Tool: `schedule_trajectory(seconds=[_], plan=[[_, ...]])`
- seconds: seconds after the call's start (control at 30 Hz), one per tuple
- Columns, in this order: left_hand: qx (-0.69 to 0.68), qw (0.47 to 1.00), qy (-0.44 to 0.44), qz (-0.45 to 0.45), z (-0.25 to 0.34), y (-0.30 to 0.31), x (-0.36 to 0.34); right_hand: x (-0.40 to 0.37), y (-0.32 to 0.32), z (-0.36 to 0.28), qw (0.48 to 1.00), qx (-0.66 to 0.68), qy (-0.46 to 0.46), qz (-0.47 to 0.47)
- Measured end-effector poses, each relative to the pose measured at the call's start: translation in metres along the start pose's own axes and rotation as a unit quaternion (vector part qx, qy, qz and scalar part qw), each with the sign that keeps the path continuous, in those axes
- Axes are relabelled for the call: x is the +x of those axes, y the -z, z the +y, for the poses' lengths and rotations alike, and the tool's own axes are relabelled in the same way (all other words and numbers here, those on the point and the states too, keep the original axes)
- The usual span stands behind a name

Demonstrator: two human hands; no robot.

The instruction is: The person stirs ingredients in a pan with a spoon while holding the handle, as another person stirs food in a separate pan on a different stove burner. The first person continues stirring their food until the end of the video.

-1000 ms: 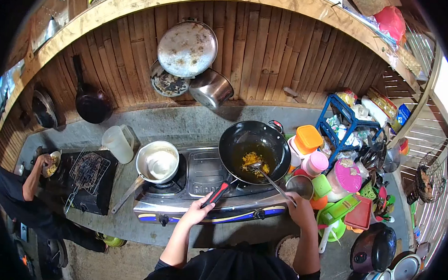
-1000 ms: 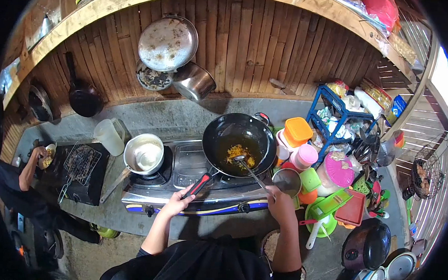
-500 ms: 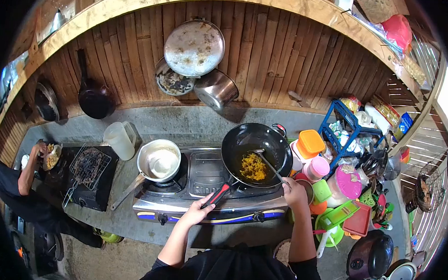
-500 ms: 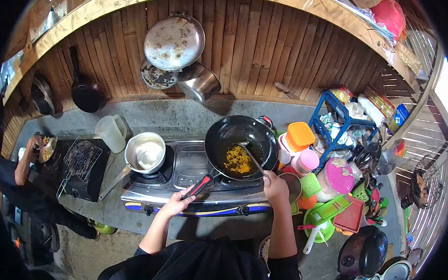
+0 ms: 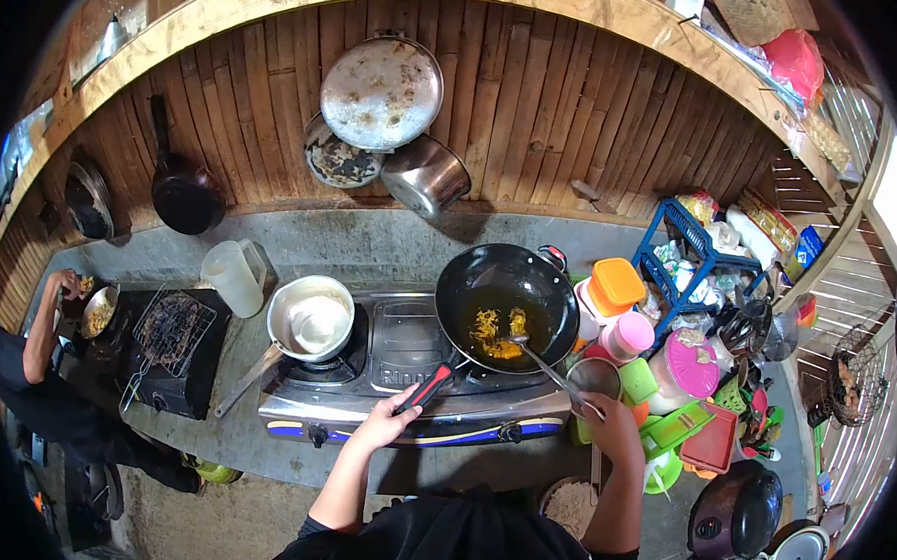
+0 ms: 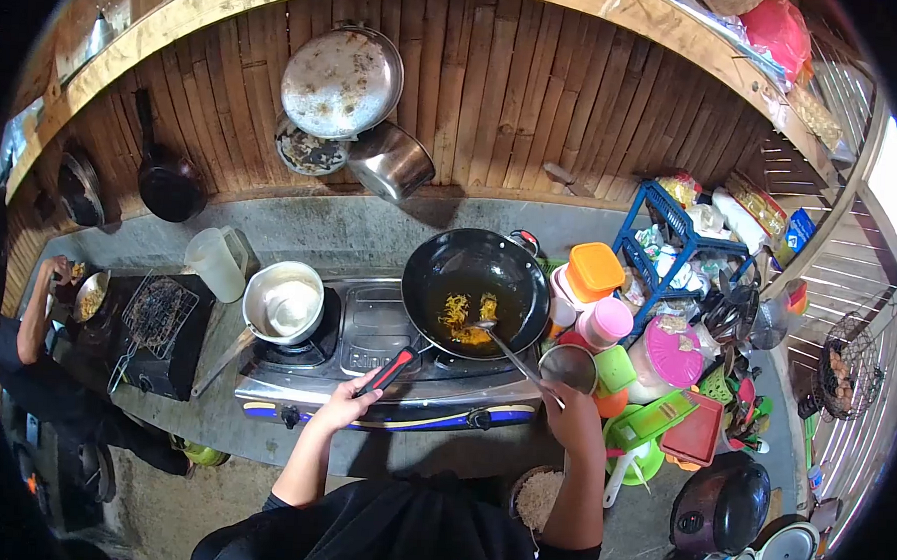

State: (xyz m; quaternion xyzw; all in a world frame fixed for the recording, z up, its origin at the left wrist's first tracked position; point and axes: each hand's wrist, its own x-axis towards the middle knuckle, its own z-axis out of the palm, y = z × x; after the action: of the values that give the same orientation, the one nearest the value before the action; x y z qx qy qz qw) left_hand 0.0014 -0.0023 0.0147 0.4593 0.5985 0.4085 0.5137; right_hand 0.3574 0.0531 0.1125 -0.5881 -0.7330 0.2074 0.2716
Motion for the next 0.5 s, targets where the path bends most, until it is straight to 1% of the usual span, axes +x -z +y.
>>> schedule_trajectory(seconds=[0.13, 0.2, 0.3, 0.4, 0.5], plan=[[0.001, 1.000, 0.005, -0.002, -0.001, 0.000, 0.000, -0.017, 0.019, -0.007, 1.000, -0.026, 0.012, -0.002], [-0.008, 1.000, -0.010, 0.003, -0.003, 0.000, 0.001, -0.024, 0.032, -0.019, 0.999, -0.038, -0.019, -0.011], [-0.013, 1.000, -0.002, 0.004, 0.000, -0.001, 0.000, -0.031, 0.047, -0.012, 0.998, -0.031, -0.042, -0.017], [0.002, 1.000, -0.005, 0.004, 0.001, -0.001, -0.001, -0.036, 0.061, -0.021, 0.999, -0.028, -0.022, -0.017], [0.017, 1.000, -0.009, 0.006, 0.003, -0.001, -0.002, -0.037, 0.064, -0.023, 0.998, -0.041, -0.029, -0.022]])
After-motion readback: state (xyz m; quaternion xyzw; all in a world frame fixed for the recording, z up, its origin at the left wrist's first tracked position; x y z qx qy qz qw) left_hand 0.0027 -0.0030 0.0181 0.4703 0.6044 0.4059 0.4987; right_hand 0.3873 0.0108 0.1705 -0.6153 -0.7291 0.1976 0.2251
